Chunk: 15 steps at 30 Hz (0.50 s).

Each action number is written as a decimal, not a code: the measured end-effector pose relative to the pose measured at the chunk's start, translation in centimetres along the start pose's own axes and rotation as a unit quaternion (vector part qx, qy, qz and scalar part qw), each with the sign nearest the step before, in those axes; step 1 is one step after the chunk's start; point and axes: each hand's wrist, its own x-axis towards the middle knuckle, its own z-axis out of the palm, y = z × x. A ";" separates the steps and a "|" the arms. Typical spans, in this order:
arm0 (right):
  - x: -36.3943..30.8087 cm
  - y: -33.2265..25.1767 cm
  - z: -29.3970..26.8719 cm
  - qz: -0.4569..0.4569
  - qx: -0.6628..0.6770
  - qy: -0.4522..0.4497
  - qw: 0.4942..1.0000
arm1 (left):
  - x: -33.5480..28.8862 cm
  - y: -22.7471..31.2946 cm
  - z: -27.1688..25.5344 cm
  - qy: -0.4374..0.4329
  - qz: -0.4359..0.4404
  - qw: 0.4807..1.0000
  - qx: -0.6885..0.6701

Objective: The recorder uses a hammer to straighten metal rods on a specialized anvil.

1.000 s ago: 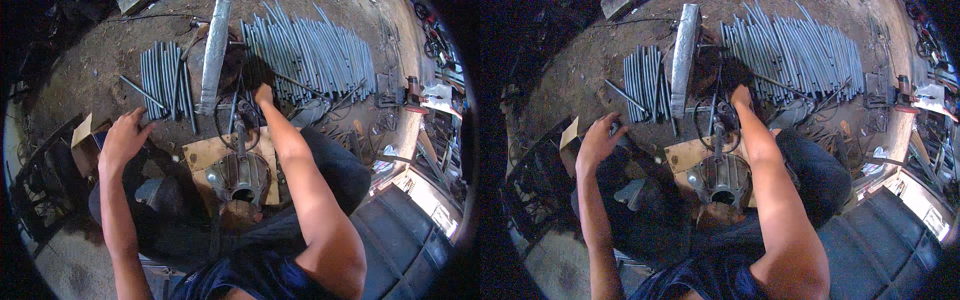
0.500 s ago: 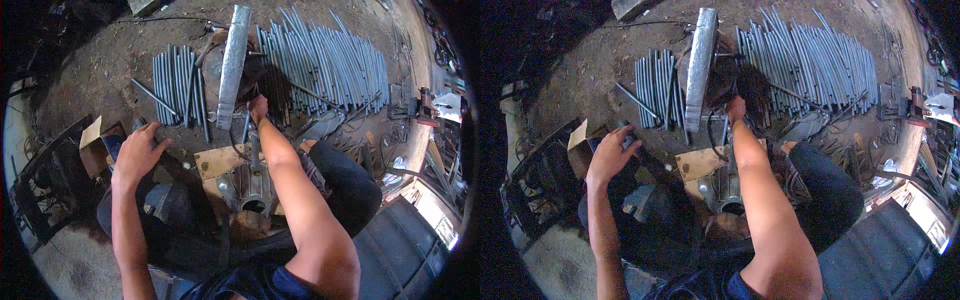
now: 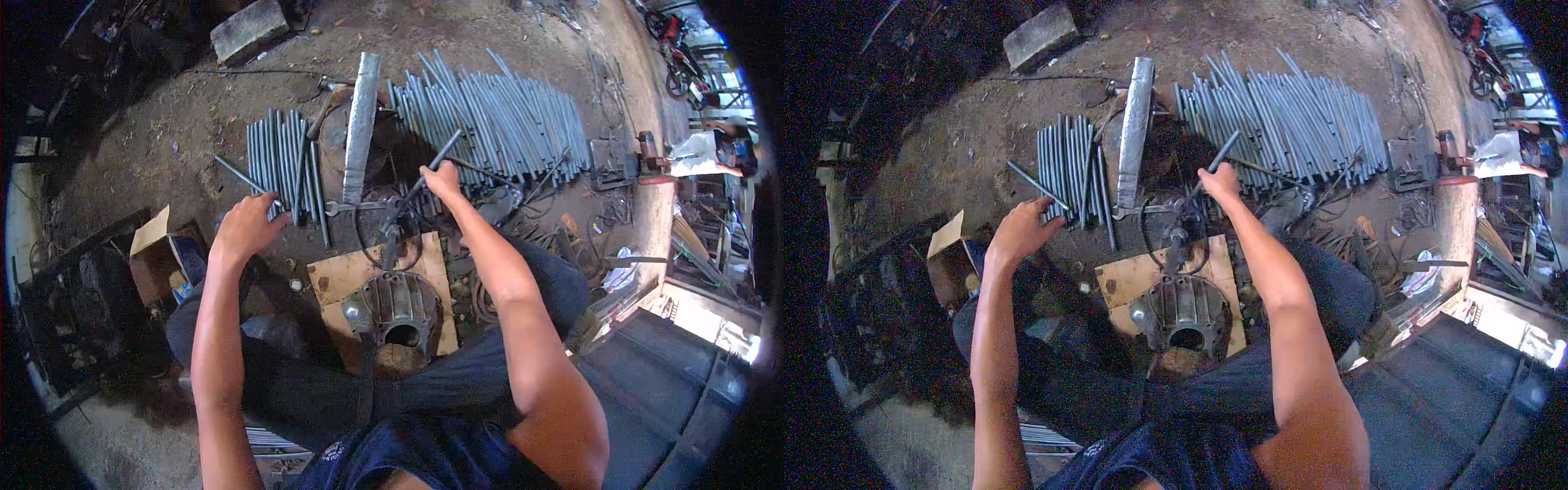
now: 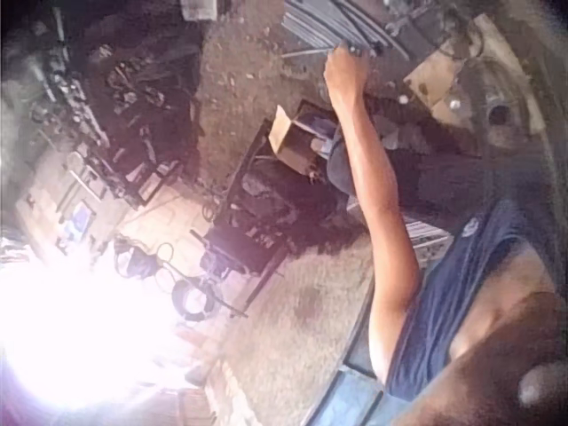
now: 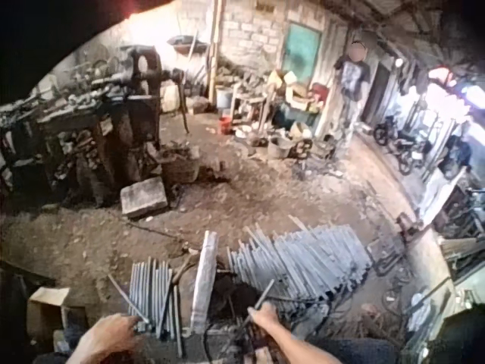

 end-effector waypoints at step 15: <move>-20.1 -18.0 -19.7 -0.208 0.367 -0.031 0.906 | -6.7 9.7 -2.4 0.172 0.252 0.939 -0.159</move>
